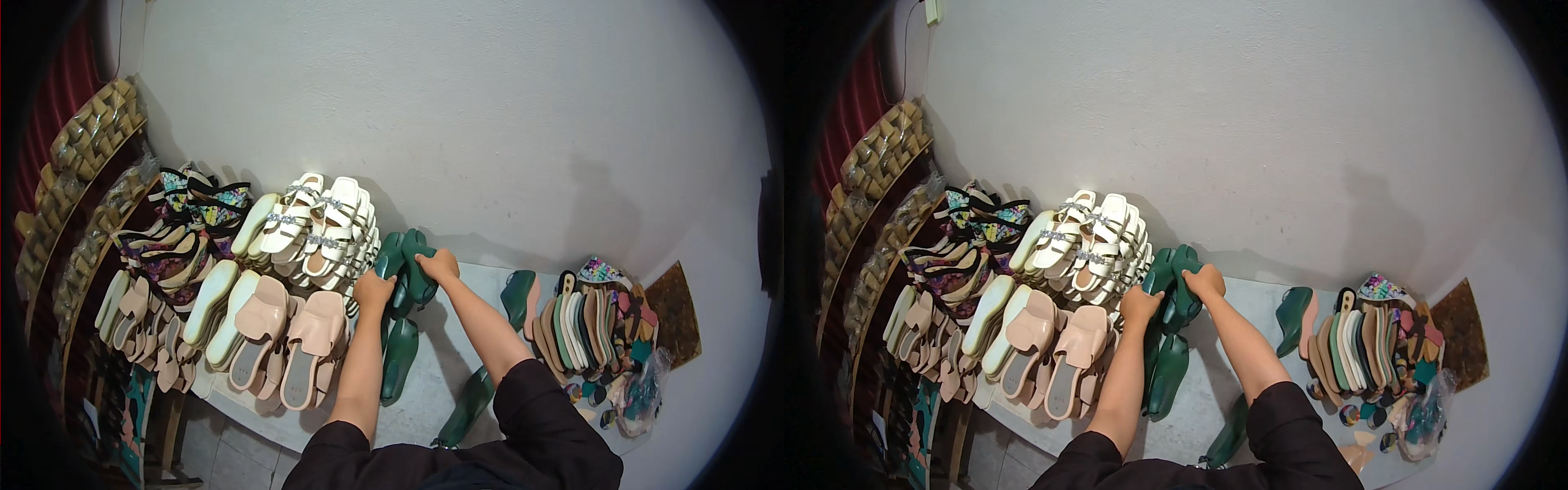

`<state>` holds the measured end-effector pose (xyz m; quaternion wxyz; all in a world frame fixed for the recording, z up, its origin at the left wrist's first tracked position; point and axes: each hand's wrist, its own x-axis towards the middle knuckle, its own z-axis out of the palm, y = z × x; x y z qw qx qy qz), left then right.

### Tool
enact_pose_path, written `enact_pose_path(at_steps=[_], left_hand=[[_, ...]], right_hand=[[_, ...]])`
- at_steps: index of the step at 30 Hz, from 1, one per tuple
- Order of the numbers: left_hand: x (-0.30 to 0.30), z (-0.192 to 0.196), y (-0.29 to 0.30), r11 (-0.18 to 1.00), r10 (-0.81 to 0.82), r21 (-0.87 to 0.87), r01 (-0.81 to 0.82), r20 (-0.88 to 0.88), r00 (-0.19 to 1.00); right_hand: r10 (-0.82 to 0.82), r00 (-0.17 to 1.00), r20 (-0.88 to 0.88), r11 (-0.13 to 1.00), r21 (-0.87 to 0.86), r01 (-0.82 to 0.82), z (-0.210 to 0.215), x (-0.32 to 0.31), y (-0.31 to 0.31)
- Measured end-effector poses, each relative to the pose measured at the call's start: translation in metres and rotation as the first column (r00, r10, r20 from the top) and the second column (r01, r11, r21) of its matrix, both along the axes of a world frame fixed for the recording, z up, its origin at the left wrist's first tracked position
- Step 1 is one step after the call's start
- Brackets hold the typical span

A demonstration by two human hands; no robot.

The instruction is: Organizing and matching various shoe soles with green shoe lasts on a workshop table.

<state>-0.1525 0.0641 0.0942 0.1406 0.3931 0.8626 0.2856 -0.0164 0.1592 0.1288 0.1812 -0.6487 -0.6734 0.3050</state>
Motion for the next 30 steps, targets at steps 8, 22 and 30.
enact_pose_path(at_steps=[8,22,30], left_hand=[[-0.002,-0.001,0.015,0.996,0.075,0.051,-0.073,-0.032,0.997],[-0.01,-0.016,0.021,0.99,0.051,0.13,-0.056,0.037,0.998],[-0.03,-0.005,0.021,0.992,-0.111,0.066,0.111,-0.006,0.994]], right_hand=[[-0.047,0.997,0.069,0.999,0.007,0.047,-0.001,-0.032,0.01],[0.043,0.978,0.204,0.994,0.088,-0.062,-0.011,-0.039,0.001],[0.066,0.998,-0.003,0.988,0.137,-0.065,-0.025,-0.05,0.008]])
